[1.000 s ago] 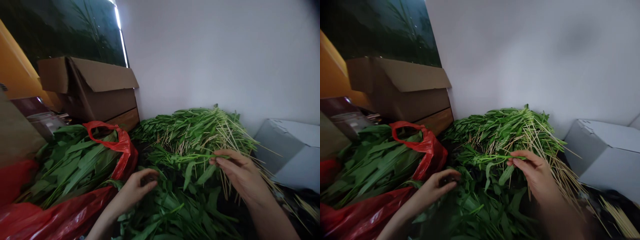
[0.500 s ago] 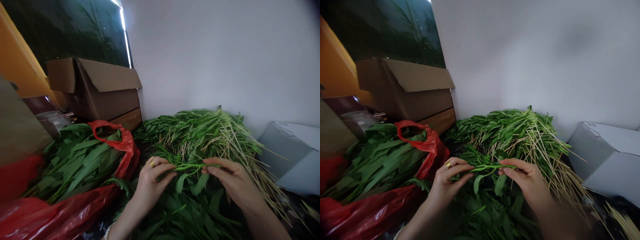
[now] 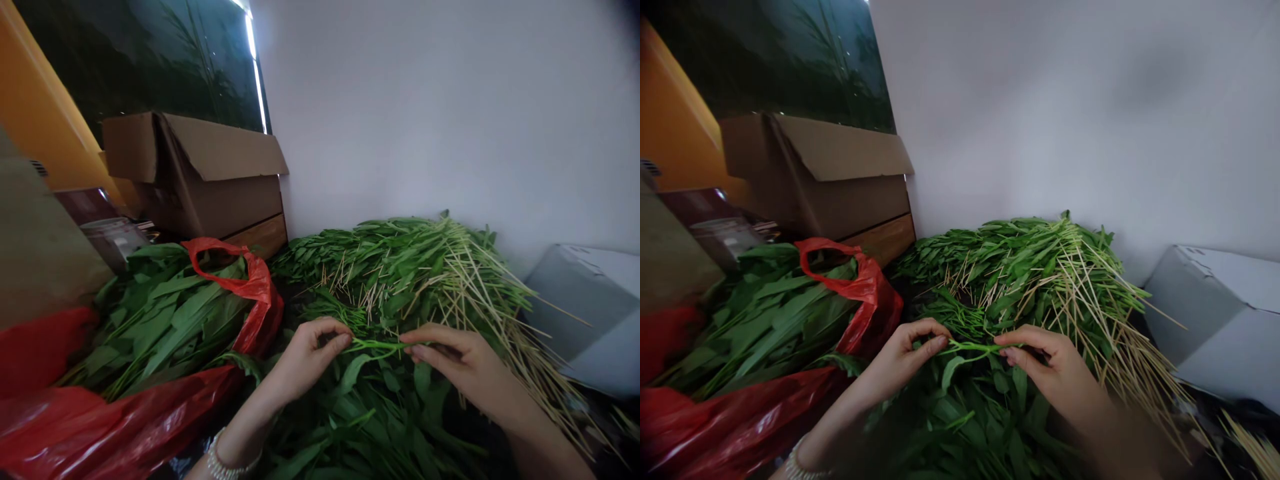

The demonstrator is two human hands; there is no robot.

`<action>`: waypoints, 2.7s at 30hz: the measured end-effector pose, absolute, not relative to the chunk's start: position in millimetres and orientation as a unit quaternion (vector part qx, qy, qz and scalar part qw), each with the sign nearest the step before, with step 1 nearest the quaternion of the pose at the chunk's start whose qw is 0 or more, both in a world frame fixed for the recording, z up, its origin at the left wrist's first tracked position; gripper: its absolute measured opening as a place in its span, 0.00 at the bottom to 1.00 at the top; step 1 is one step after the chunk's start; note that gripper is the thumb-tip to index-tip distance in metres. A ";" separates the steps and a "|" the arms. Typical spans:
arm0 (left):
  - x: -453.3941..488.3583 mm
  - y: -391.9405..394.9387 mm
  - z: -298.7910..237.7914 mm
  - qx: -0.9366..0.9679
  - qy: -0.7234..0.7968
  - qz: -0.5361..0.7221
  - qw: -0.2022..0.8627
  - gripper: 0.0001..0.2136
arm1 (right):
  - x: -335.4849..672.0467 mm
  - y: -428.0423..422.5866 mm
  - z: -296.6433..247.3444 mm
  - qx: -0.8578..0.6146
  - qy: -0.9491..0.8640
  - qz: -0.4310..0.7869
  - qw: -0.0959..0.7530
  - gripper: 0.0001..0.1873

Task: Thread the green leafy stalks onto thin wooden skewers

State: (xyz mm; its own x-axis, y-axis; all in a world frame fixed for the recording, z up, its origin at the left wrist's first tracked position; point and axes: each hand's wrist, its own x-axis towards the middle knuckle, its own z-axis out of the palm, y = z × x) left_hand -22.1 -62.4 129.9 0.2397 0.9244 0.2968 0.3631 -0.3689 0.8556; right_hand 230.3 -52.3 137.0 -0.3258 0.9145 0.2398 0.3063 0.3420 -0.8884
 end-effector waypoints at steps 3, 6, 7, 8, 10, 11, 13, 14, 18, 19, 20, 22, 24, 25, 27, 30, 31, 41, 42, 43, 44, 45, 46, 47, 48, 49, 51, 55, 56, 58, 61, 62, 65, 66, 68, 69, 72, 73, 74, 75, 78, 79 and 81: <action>-23.4 -62.6 132.2 0.712 0.451 0.386 0.375 0.10 | 230.2 -50.5 132.6 -0.436 -0.731 0.341 0.399 0.11; -24.6 -62.2 132.6 0.715 0.437 0.362 0.407 0.11 | 230.3 -49.4 128.9 -0.447 -0.740 0.309 0.397 0.09; -25.0 -61.9 132.0 0.716 0.432 0.360 0.414 0.12 | 230.3 -49.2 127.9 -0.448 -0.744 0.303 0.393 0.09; -25.4 -61.6 131.2 0.716 0.429 0.358 0.419 0.11 | 230.3 -49.1 127.0 -0.447 -0.747 0.299 0.390 0.09; -26.0 -61.2 128.7 0.718 0.434 0.349 0.418 0.10 | 230.0 -49.3 125.7 -0.444 -0.756 0.292 0.383 0.09; -26.1 -61.2 127.3 0.721 0.440 0.346 0.408 0.09 | 229.7 -49.5 125.2 -0.442 -0.760 0.288 0.381 0.09; -25.9 -61.7 125.0 0.741 0.448 0.341 0.365 0.08 | 228.6 -50.4 125.0 -0.439 -0.767 0.279 0.376 0.09; -25.6 -62.2 124.3 0.760 0.446 0.338 0.331 0.07 | 227.8 -51.0 125.2 -0.438 -0.770 0.274 0.373 0.10; -22.9 -64.1 122.2 0.848 0.431 0.287 0.117 0.08 | 223.7 -54.3 126.4 -0.433 -0.783 0.258 0.365 0.10; -22.1 -64.2 121.1 0.861 0.426 0.272 0.063 0.08 | 222.8 -55.2 126.4 -0.431 -0.786 0.251 0.365 0.10; -21.3 -64.2 119.4 0.869 0.419 0.263 0.018 0.08 | 222.0 -56.2 126.3 -0.427 -0.790 0.244 0.367 0.10; -20.0 -64.0 114.9 0.878 0.400 0.262 -0.039 0.08 | 220.8 -58.2 126.1 -0.417 -0.797 0.234 0.368 0.10; -18.7 -64.4 109.9 0.875 0.390 0.280 -0.065 0.07 | 219.4 -60.3 126.0 -0.406 -0.806 0.229 0.366 0.10; -18.0 -65.0 107.9 0.869 0.392 0.292 -0.071 0.07 | 218.3 -61.2 126.1 -0.402 -0.809 0.227 0.364 0.10; -17.3 -66.4 105.6 0.852 0.409 0.322 -0.065 0.06 | 215.7 -62.9 126.6 -0.393 -0.816 0.221 0.361 0.11; -20.3 -65.5 106.0 0.799 0.449 0.400 0.001 0.06 | 212.6 -64.7 127.6 -0.378 -0.823 0.217 0.364 0.12; -23.1 -63.9 106.7 0.771 0.464 0.433 0.035 0.06 | 212.6 -64.9 127.9 -0.375 -0.824 0.214 0.368 0.12; -36.1 -65.3 116.4 0.585 0.460 0.555 0.372 0.09 | 219.0 -62.2 128.6 -0.387 -0.800 0.178 0.422 0.11; -34.1 -66.8 117.1 0.582 0.457 0.561 0.369 0.09 | 217.5 -62.8 128.7 -0.387 -0.799 0.178 0.424 0.11; -33.1 -67.2 117.7 0.577 0.461 0.572 0.358 0.09 | 216.1 -63.5 128.9 -0.388 -0.799 0.176 0.424 0.11; -33.2 -66.4 118.0 0.564 0.467 0.587 0.346 0.09 | 215.0 -64.2 129.2 -0.388 -0.799 0.174 0.425 0.11; -34.6 -64.6 118.1 0.543 0.470 0.608 0.339 0.09 | 214.5 -64.9 129.4 -0.388 -0.800 0.171 0.425 0.11; -37.0 -61.8 118.1 0.516 0.469 0.633 0.338 0.08 | 214.5 -65.3 129.5 -0.389 -0.801 0.168 0.424 0.11; -40.1 -58.6 118.0 0.485 0.462 0.660 0.340 0.07 | 215.0 -65.4 129.5 -0.390 -0.802 0.164 0.422 0.11; -43.5 -55.4 118.1 0.452 0.450 0.690 0.343 0.07 | 215.8 -65.3 129.3 -0.393 -0.803 0.161 0.418 0.11; -46.6 -52.5 118.3 0.421 0.432 0.719 0.345 0.06 | 216.9 -64.8 129.0 -0.398 -0.803 0.158 0.414 0.11; -51.0 -49.1 119.6 0.377 0.391 0.765 0.346 0.06 | 219.2 -63.3 127.9 -0.411 -0.805 0.151 0.401 0.11; -47.1 -54.2 121.6 0.407 0.389 0.751 0.345 0.05 | 221.2 -61.2 126.8 -0.426 -0.805 0.140 0.387 0.11; -43.7 -57.3 121.1 0.442 0.409 0.724 0.337 0.05 | 220.9 -61.3 127.0 -0.425 -0.806 0.140 0.388 0.11; -35.5 -63.4 118.1 0.535 0.445 0.648 0.310 0.05 | 219.5 -62.1 128.0 -0.421 -0.805 0.142 0.393 0.11; -24.1 -69.2 109.1 0.662 0.457 0.533 0.260 0.04 | 217.2 -64.1 129.4 -0.418 -0.804 0.146 0.398 0.11; -21.4 -69.8 105.4 0.688 0.456 0.509 0.243 0.03 | 216.6 -64.7 129.6 -0.418 -0.803 0.147 0.398 0.12; -17.2 -69.5 94.9 0.737 0.454 0.466 0.183 0.02 | 215.0 -66.3 130.1 -0.419 -0.803 0.150 0.397 0.12; -16.6 -69.4 92.2 0.749 0.453 0.454 0.164 0.03 | 214.4 -66.9 130.1 -0.419 -0.803 0.151 0.395 0.12; -15.9 -69.6 88.7 0.766 0.457 0.435 0.125 0.03 | 213.0 -68.0 130.3 -0.419 -0.804 0.154 0.393 0.12; -15.5 -70.0 87.7 0.771 0.461 0.427 0.104 0.03 | 212.2 -68.5 130.4 -0.418 -0.805 0.157 0.391 0.11; -13.7 -71.6 86.7 0.783 0.470 0.405 0.046 0.04 | 210.5 -69.8 130.2 -0.412 -0.809 0.173 0.383 0.12; -13.1 -71.9 86.6 0.787 0.469 0.400 0.031 0.04 | 210.2 -70.1 130.0 -0.410 -0.809 0.181 0.380 0.12; -12.5 -72.1 86.6 0.791 0.465 0.397 0.020 0.05 | 210.1 -70.4 129.7 -0.408 -0.810 0.187 0.377 0.12; -12.2 -72.1 86.6 0.796 0.458 0.396 0.011 0.05 | 210.0 -70.5 129.4 -0.408 -0.810 0.193 0.376 0.12; -12.2 -71.4 86.6 0.812 0.433 0.391 -0.016 0.07 | 210.3 -70.8 128.7 -0.414 -0.808 0.204 0.366 0.12; -12.6 -71.1 86.7 0.816 0.428 0.387 -0.024 0.08 | 210.3 -71.0 128.6 -0.418 -0.808 0.207 0.360 0.12; -13.6 -70.6 87.2 0.824 0.421 0.376 -0.038 0.08 | 210.1 -71.4 128.8 -0.426 -0.808 0.213 0.347 0.12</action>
